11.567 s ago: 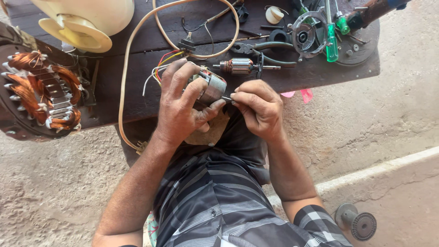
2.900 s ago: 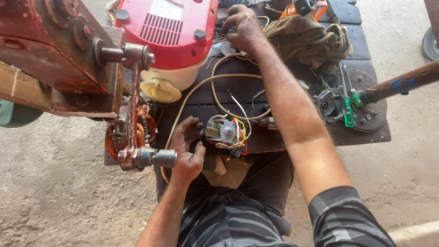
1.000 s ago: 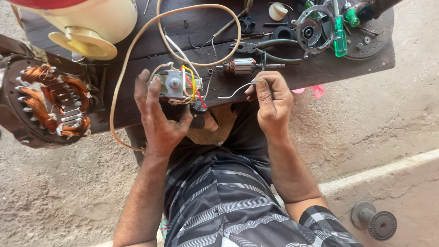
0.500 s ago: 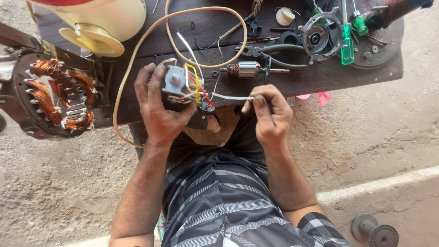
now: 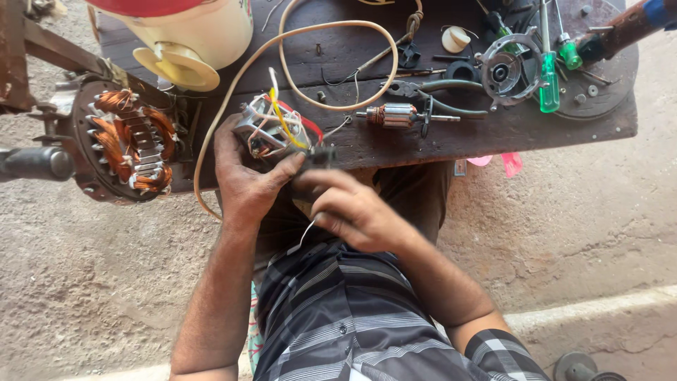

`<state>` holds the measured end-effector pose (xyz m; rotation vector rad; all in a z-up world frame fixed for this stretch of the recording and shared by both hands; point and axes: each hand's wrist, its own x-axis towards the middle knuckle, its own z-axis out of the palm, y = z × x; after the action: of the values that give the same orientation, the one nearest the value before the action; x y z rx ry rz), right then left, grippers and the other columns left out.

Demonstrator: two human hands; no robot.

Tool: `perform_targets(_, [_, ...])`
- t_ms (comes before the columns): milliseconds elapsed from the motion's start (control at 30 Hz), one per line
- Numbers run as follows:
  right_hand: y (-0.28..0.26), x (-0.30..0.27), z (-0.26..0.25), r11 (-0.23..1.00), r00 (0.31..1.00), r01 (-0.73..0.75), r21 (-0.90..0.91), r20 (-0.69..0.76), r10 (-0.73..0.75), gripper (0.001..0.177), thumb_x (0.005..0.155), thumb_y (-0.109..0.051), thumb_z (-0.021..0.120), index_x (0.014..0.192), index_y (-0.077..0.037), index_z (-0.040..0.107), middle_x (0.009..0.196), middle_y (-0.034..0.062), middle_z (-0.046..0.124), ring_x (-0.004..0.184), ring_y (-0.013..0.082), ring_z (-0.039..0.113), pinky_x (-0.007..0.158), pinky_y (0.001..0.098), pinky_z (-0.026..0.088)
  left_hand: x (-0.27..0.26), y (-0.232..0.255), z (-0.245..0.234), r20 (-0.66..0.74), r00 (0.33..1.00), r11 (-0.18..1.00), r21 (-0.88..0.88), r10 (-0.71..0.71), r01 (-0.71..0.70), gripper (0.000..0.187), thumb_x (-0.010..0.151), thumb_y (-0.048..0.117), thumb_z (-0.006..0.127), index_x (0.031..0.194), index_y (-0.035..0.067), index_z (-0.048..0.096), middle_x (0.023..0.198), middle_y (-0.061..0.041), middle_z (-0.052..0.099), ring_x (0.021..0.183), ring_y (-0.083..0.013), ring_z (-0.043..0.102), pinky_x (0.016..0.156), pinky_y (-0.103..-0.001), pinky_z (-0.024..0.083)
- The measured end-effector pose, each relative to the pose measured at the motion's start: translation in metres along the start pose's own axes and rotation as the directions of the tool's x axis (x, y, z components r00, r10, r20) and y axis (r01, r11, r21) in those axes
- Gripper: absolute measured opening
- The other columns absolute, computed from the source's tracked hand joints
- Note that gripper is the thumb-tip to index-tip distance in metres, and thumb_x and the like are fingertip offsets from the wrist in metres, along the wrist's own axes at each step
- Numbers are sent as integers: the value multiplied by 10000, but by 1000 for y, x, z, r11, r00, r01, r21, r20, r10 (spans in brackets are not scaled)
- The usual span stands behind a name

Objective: The person disassembles a small electrical motor, removes the rotor, and manipulates the internal wiring and components. They then reassemble the motor parts and place the unit into a red and white plastic housing.

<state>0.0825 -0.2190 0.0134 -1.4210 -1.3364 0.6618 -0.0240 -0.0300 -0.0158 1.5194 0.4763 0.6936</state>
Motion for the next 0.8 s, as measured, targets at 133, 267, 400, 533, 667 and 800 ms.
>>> perform_targets(133, [-7,-1,-19,989,984,47,-141,-162,-69,103,977,-109,714,1030,-42,657,1485,181,550,1462,375,486,1197,464,414,-2,-1,-2,-5,1000,1000,-23,-15,15,814,809,107,939,1444,10,437,1338,-103,603,1235,-186,640,1077,-335,561])
perform_targets(267, [2,12,-34,996,962,86,-39,-256,-93,72,1059,-116,667,1086,-54,645,1545,175,516,1493,324,476,1228,408,443,-2,-2,2,31,994,971,-211,-106,110,810,786,116,934,1417,14,437,1311,-103,626,1219,-193,664,1078,-349,578])
perform_targets(400, [22,36,-46,973,939,102,207,-344,-25,118,1114,-130,619,1149,-17,630,1523,172,561,1401,255,525,1168,375,474,-6,0,6,105,970,922,-303,-219,241,794,750,127,917,1398,2,476,1253,-108,649,1151,-186,670,1009,-344,585])
perform_targets(533, [25,37,-40,858,889,188,478,-454,58,174,1129,-153,593,1165,12,634,1409,176,628,1276,216,622,1091,368,535,-5,0,6,191,934,823,-441,-303,358,763,755,204,868,1389,-12,503,1195,-124,654,1042,-208,691,842,-357,616])
perform_targets(667, [16,16,-23,928,823,231,292,-567,-27,163,1119,-145,612,1168,9,636,1301,169,644,1172,189,656,1040,318,558,-9,-4,7,256,908,707,-570,-332,419,770,788,260,839,1417,-10,485,1192,-135,654,1023,-220,707,781,-358,635])
perform_targets(800, [3,-4,-8,978,790,165,129,-612,-52,146,1101,-118,615,1146,21,616,1297,164,635,1178,188,651,1017,290,558,-10,-5,9,233,908,688,-595,-347,416,765,810,246,853,1422,-28,483,1186,-156,647,993,-230,703,787,-368,635])
